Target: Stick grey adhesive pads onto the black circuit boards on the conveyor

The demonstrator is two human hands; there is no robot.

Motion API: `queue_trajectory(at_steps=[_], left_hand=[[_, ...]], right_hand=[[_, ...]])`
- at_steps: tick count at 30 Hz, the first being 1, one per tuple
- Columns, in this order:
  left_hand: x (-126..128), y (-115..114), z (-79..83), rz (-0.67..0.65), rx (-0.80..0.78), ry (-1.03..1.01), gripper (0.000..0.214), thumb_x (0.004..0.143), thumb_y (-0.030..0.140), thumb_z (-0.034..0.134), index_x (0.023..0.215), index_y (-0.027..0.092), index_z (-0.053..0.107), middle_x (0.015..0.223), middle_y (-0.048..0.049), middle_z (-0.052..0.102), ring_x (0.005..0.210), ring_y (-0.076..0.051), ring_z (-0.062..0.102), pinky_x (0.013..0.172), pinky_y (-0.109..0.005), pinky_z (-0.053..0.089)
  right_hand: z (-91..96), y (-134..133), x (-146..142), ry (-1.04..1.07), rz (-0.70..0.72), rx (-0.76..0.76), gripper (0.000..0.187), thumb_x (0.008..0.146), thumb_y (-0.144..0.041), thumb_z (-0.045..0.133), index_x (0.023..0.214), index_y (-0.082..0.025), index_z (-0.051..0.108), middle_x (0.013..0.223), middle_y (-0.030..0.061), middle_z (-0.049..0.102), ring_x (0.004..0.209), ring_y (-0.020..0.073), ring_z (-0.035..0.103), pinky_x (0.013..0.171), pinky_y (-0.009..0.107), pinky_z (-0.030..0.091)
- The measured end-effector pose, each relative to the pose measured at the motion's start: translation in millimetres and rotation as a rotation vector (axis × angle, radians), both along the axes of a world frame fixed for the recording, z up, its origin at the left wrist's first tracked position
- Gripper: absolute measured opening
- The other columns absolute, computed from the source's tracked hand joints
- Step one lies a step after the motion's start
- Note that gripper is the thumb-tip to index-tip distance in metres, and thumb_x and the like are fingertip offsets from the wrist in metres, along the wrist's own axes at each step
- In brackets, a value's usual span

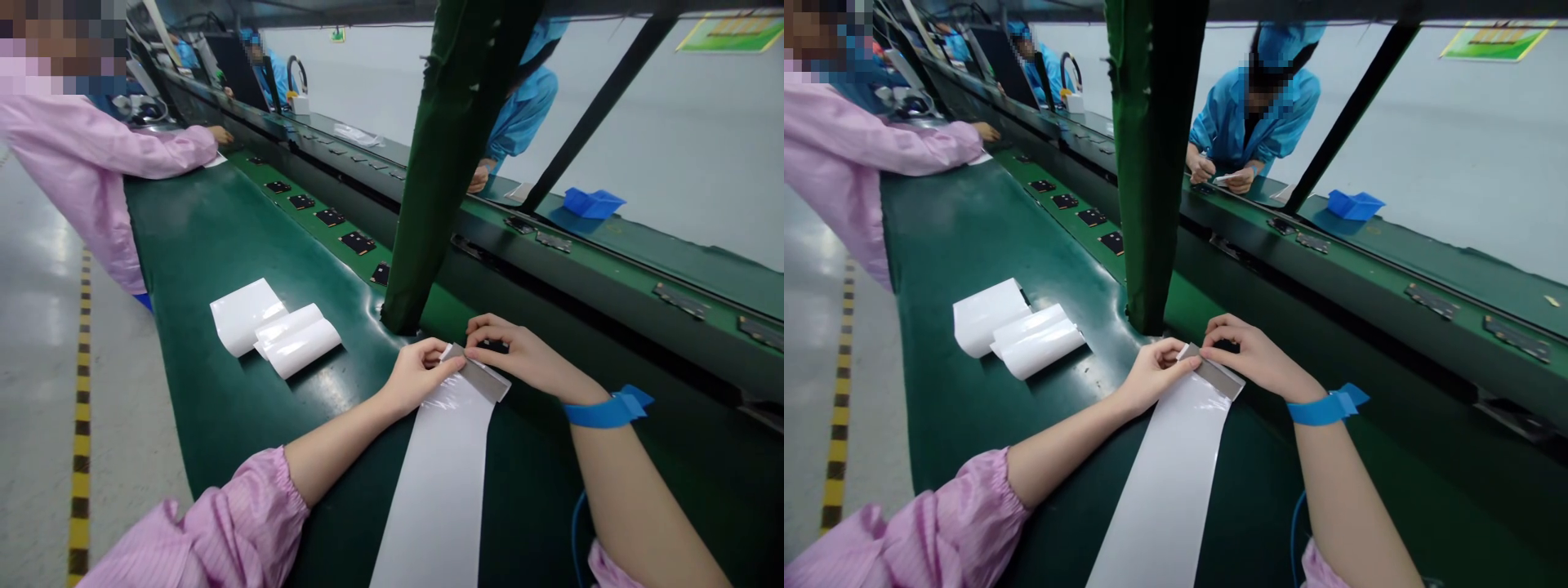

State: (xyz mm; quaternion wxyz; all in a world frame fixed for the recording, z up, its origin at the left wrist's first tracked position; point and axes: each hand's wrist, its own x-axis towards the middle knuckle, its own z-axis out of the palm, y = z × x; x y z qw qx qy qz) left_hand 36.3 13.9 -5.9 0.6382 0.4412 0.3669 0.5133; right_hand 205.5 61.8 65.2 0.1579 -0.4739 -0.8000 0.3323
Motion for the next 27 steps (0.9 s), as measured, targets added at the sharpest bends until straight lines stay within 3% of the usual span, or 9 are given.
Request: queue_trajectory(at_steps=[7, 10, 14, 20, 27], left_hand=[[-0.5, 1.3, 0.0, 0.028, 0.0, 0.032, 0.041, 0.071, 0.053, 0.069, 0.076, 0.013, 0.061, 0.065, -0.0005, 0.062, 0.059, -0.011, 0.054, 0.053, -0.021, 0.036], [-0.2, 1.7, -1.4, 0.012, -0.001, 0.037, 0.04, 0.072, 0.051, 0.068, 0.077, 0.012, 0.06, 0.067, -0.0013, 0.063, 0.06, -0.012, 0.055, 0.055, -0.022, 0.037], [0.3, 1.7, -3.6, -0.038, 0.043, 0.068, 0.034, 0.076, 0.046, 0.066, 0.081, 0.012, 0.062, 0.071, -0.0023, 0.064, 0.065, -0.013, 0.057, 0.059, -0.023, 0.039], [0.6, 1.9, -3.2, -0.066, 0.098, 0.092, 0.026, 0.08, 0.038, 0.063, 0.08, 0.013, 0.063, 0.073, -0.0034, 0.066, 0.069, -0.015, 0.061, 0.06, -0.023, 0.042], [1.5, 3.3, -6.7, -0.047, 0.118, 0.145, 0.02, 0.081, 0.034, 0.062, 0.082, 0.014, 0.065, 0.075, -0.0034, 0.069, 0.072, -0.016, 0.064, 0.061, -0.023, 0.044]], right_hand=[[9.2, -4.6, 0.1, 0.001, 0.024, -0.039, 0.042, 0.078, -0.064, 0.053, 0.073, -0.023, 0.065, 0.103, 0.0061, 0.057, 0.079, 0.0191, 0.057, 0.071, 0.035, 0.049], [3.6, 4.9, 5.9, 0.074, -0.018, -0.003, 0.039, 0.078, -0.06, 0.055, 0.073, -0.022, 0.062, 0.103, 0.0065, 0.058, 0.076, 0.018, 0.056, 0.071, 0.035, 0.048], [-18.5, 40.9, 4.0, 0.079, -0.041, 0.112, 0.032, 0.078, -0.053, 0.056, 0.076, -0.021, 0.061, 0.098, 0.0074, 0.06, 0.083, 0.0205, 0.056, 0.073, 0.035, 0.047], [-44.9, 103.9, -32.0, -0.067, 0.081, 0.107, 0.017, 0.081, -0.034, 0.055, 0.078, -0.019, 0.063, 0.083, 0.005, 0.064, 0.079, 0.019, 0.057, 0.075, 0.033, 0.047], [-63.1, 140.3, -50.3, -0.025, 0.096, 0.072, 0.017, 0.082, -0.032, 0.058, 0.082, -0.016, 0.065, 0.084, 0.0038, 0.068, 0.082, 0.0188, 0.057, 0.077, 0.029, 0.045]])
